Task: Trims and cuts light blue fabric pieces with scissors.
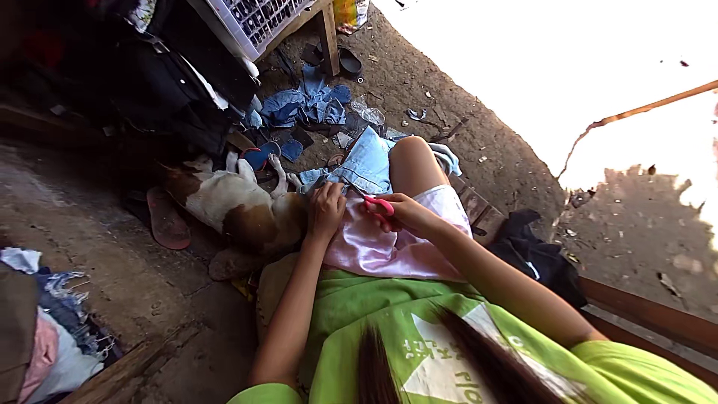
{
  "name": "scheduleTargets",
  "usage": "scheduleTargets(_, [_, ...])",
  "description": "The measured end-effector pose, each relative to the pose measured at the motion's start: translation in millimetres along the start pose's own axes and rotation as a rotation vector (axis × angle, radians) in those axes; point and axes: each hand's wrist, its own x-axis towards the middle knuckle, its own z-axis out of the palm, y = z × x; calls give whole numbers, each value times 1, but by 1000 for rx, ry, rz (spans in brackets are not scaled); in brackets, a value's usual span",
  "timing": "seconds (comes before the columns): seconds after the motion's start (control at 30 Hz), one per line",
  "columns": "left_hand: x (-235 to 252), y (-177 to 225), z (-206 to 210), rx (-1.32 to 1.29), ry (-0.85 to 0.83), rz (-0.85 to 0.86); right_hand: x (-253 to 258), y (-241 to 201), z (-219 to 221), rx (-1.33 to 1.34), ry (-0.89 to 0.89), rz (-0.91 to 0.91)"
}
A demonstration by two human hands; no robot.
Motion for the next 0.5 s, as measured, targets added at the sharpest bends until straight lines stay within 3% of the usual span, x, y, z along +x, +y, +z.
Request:
scheduleTargets(0.17, [-8, -6, -24, 67, -92, 85, -2, 9, -5, 65, -108, 28])
scheduleTargets(0.33, [-3, 12, -23, 124, -199, 53, -6, 6, -16, -92, -63, 33])
scheduleTargets(0.5, [2, 27, -8, 81, -79, -28, -2, -1, -29, -143, -48, 63])
